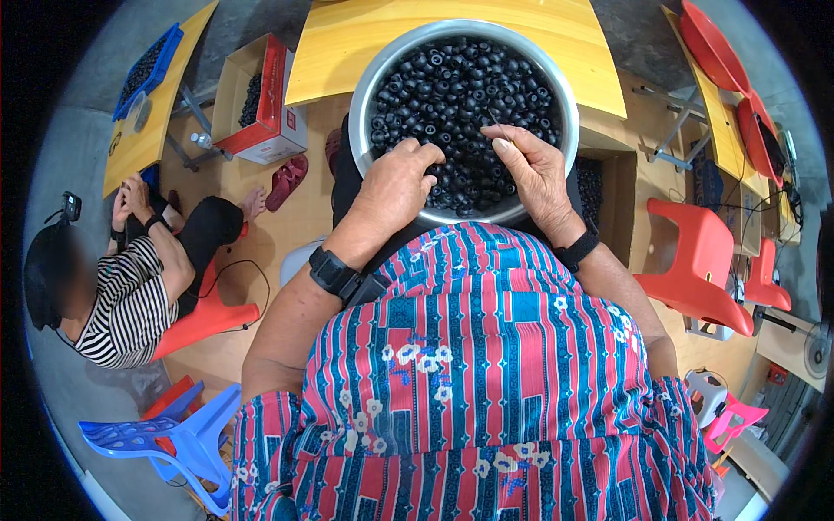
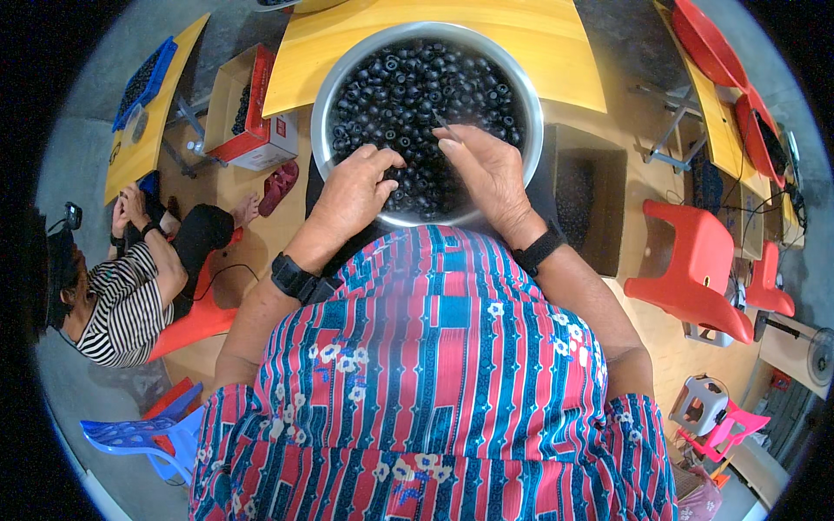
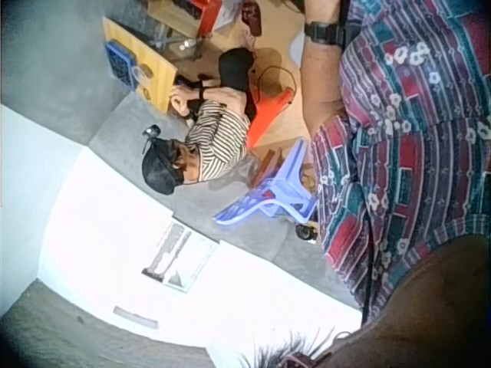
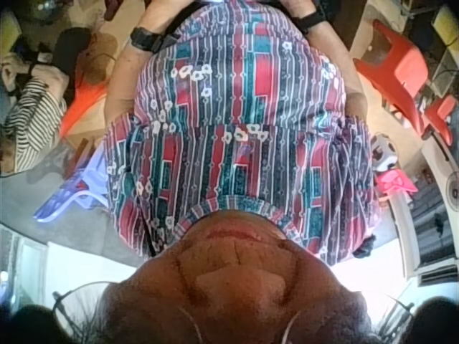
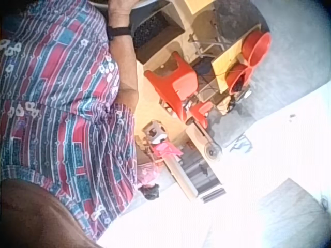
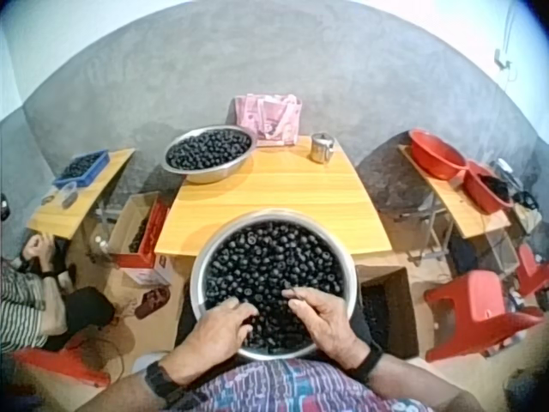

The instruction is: The recorder is sorting small black plastic circular parts from a large bowl into boxes or smaller containers, and then briefly handles a small metal cup.

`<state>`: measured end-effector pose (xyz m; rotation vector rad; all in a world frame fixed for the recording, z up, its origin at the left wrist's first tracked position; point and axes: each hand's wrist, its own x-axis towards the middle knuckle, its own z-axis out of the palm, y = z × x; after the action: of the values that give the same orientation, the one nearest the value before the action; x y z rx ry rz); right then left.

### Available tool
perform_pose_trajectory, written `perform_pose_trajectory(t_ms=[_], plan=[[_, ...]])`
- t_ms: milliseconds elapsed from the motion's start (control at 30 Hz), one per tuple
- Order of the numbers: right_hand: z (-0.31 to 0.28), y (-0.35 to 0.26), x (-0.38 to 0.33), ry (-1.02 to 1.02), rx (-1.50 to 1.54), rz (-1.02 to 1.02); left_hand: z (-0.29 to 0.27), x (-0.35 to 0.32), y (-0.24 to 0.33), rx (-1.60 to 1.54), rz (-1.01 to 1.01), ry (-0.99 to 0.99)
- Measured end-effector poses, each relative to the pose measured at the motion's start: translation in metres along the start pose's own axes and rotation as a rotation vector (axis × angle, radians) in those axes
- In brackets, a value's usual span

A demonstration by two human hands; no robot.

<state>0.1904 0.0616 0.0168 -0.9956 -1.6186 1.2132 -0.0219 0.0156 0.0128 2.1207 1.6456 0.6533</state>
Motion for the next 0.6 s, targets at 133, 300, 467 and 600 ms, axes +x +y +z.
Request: perform_pose_trajectory(t_ms=[133,300,467,600], plan=[[-0.0006,0.0028,0.0012,-0.017,-0.047,-0.012,0.0009,0.0018,-0.0012,0.015,0.007,-0.002],[-0.0005,0.0025,0.0028,-0.021,-0.047,-0.012,0.0017,0.0029,-0.0033,0.01,0.006,-0.006],[-0.0007,0.0051,0.0029,-0.04,-0.076,-0.019,0.0005,0.0024,-0.0046,0.003,0.028,0.009],[-0.0002,0.0043,0.0002,-0.064,-0.105,-0.03,-0.0012,-0.0004,-0.0025,0.001,0.021,0.009]])
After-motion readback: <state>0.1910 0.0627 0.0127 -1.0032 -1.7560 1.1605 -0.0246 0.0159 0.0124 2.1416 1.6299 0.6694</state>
